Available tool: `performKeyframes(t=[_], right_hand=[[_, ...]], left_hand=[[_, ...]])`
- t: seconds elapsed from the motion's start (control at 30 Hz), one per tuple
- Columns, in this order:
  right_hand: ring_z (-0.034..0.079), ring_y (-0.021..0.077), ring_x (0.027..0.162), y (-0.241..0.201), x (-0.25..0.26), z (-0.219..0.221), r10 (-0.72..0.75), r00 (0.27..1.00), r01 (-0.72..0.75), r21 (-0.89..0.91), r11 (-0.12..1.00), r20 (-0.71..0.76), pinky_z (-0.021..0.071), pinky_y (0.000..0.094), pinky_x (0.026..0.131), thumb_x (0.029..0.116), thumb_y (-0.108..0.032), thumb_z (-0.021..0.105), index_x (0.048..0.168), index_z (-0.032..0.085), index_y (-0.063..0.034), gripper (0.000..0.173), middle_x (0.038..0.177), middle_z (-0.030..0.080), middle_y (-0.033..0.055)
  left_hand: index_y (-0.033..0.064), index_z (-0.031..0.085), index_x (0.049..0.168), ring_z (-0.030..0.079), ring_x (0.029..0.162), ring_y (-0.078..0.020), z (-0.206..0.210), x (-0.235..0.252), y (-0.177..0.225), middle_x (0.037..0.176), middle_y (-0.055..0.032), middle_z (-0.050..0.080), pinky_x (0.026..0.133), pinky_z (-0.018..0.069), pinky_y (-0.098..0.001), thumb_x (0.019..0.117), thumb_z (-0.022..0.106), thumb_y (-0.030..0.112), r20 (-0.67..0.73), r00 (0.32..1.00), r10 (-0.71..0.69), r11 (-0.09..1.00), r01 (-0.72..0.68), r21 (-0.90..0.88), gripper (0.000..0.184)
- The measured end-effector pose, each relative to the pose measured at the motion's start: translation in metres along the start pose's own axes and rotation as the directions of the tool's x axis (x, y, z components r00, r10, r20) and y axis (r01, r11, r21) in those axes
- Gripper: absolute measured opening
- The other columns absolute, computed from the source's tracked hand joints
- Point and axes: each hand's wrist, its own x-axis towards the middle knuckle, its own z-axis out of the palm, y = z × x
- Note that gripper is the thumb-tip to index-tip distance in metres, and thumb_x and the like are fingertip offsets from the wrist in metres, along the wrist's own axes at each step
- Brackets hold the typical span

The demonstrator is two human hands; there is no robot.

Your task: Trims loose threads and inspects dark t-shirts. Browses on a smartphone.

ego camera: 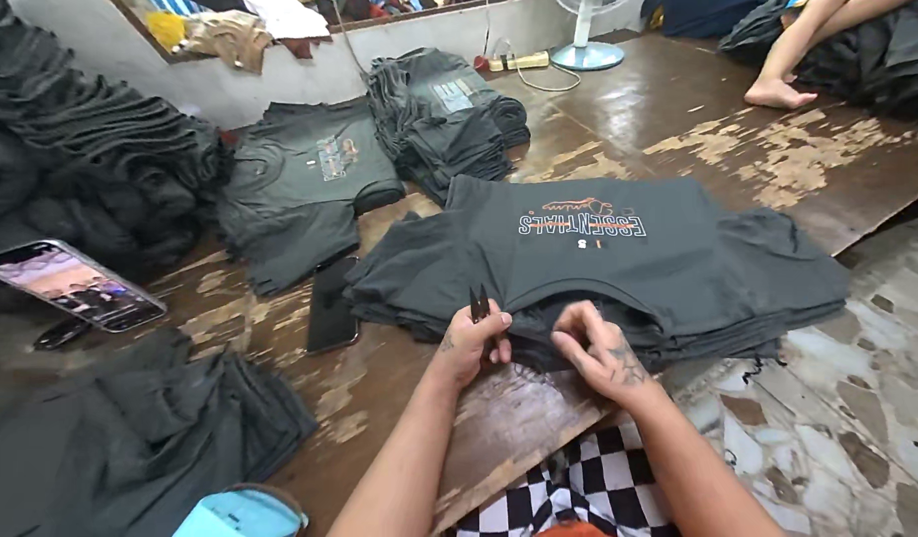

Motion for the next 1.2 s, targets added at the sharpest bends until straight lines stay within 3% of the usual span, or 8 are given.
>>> performKeyframes(t=[0.07, 0.23, 0.47, 0.67, 0.83, 1.0, 1.07, 1.2], right_hand=[[0.068, 0.0207, 0.073, -0.008, 0.007, -0.002, 0.091, 0.992, -0.091, -0.002, 0.996, 0.090, 0.0573, 0.0372, 0.069, 0.0992, -0.028, 0.062, 0.133, 0.057, 0.0091, 0.051, 0.091, 0.072, 0.0126], [0.075, 0.0284, 0.083, 0.007, 0.005, 0.010, -0.189, 0.980, 0.177, -0.157, 0.972, -0.067, 0.0608, 0.0376, 0.079, 0.0936, -0.005, 0.063, 0.096, 0.075, 0.0039, 0.015, 0.091, 0.075, 0.0173], [0.067, 0.0295, 0.100, 0.019, -0.012, -0.010, -0.214, 0.975, 0.206, 0.115, 0.972, 0.054, 0.0518, 0.0419, 0.090, 0.0979, -0.016, 0.058, 0.089, 0.073, -0.0007, 0.023, 0.102, 0.070, 0.0206], [0.072, 0.0262, 0.087, -0.004, 0.001, -0.018, 0.004, 0.986, -0.001, -0.015, 1.000, 0.165, 0.0574, 0.0446, 0.080, 0.1046, -0.049, 0.043, 0.128, 0.062, 0.0056, 0.063, 0.097, 0.074, 0.0145], [0.074, 0.0332, 0.080, 0.001, 0.017, 0.011, -0.112, 0.992, 0.121, -0.200, 0.972, 0.057, 0.0600, 0.0473, 0.075, 0.0962, -0.021, 0.066, 0.097, 0.072, 0.0054, 0.027, 0.087, 0.073, 0.0191], [0.073, 0.0267, 0.086, 0.006, 0.010, -0.014, -0.117, 0.986, 0.121, -0.025, 0.992, 0.117, 0.0573, 0.0373, 0.084, 0.0965, -0.005, 0.059, 0.094, 0.074, 0.0046, 0.018, 0.092, 0.074, 0.0182], [0.071, 0.0271, 0.088, 0.009, 0.004, -0.012, -0.128, 0.986, 0.128, 0.007, 0.992, 0.105, 0.0562, 0.0394, 0.084, 0.0982, -0.006, 0.057, 0.094, 0.073, 0.0044, 0.020, 0.092, 0.073, 0.0183], [0.069, 0.0257, 0.090, 0.012, -0.011, -0.008, -0.123, 0.992, 0.119, 0.086, 0.989, 0.041, 0.0521, 0.0415, 0.087, 0.0958, -0.008, 0.059, 0.093, 0.073, 0.0015, 0.017, 0.093, 0.073, 0.0153]], left_hand=[[0.0154, 0.051, 0.078, 0.056, 0.044, -0.0019, -0.002, 0.002, -0.003, 0.055, 0.0085, 0.057, 0.045, 0.0507, -0.0180, 0.0944, 0.045, -0.001, 0.023, 1.000, 0.000, 1.000, 0.000, 0.012, 0.024], [0.0171, 0.051, 0.077, 0.056, 0.044, -0.0014, -0.002, 0.002, -0.004, 0.054, 0.0095, 0.057, 0.045, 0.0501, -0.0177, 0.0927, 0.045, 0.000, 0.044, 0.999, 0.015, 0.999, -0.017, 0.040, 0.024], [0.0145, 0.050, 0.080, 0.055, 0.045, -0.0016, 0.004, -0.001, 0.001, 0.056, 0.0088, 0.056, 0.046, 0.0504, -0.0173, 0.0966, 0.043, -0.002, -0.011, 1.000, -0.017, 0.998, 0.018, 0.056, 0.024], [0.0142, 0.050, 0.078, 0.054, 0.044, -0.0014, 0.003, 0.002, 0.000, 0.055, 0.0079, 0.056, 0.045, 0.0493, -0.0170, 0.0961, 0.044, -0.002, 0.001, 0.999, -0.041, 0.999, 0.041, 0.027, 0.025], [0.0153, 0.050, 0.077, 0.054, 0.044, -0.0016, 0.001, 0.001, 0.000, 0.053, 0.0088, 0.055, 0.046, 0.0488, -0.0172, 0.0954, 0.045, -0.002, 0.031, 0.999, -0.026, 0.998, 0.024, 0.066, 0.026], [0.0139, 0.049, 0.079, 0.055, 0.043, -0.0009, 0.001, 0.000, 0.004, 0.053, 0.0083, 0.056, 0.045, 0.0489, -0.0165, 0.0981, 0.045, -0.001, 0.010, 1.000, -0.025, 0.992, 0.024, 0.126, 0.025], [0.0070, 0.055, 0.085, 0.054, 0.050, 0.0003, 0.004, -0.002, 0.008, 0.063, 0.0059, 0.061, 0.049, 0.0462, -0.0161, 0.1005, 0.053, 0.006, -0.002, 1.000, 0.031, 0.871, -0.026, 0.491, 0.015], [-0.0028, 0.062, 0.130, 0.069, 0.090, -0.0392, 0.012, -0.016, 0.019, 0.102, -0.0221, 0.070, 0.079, 0.0530, -0.0593, 0.0970, 0.059, 0.026, 0.127, 0.982, 0.137, 0.272, -0.161, 0.949, 0.044]])
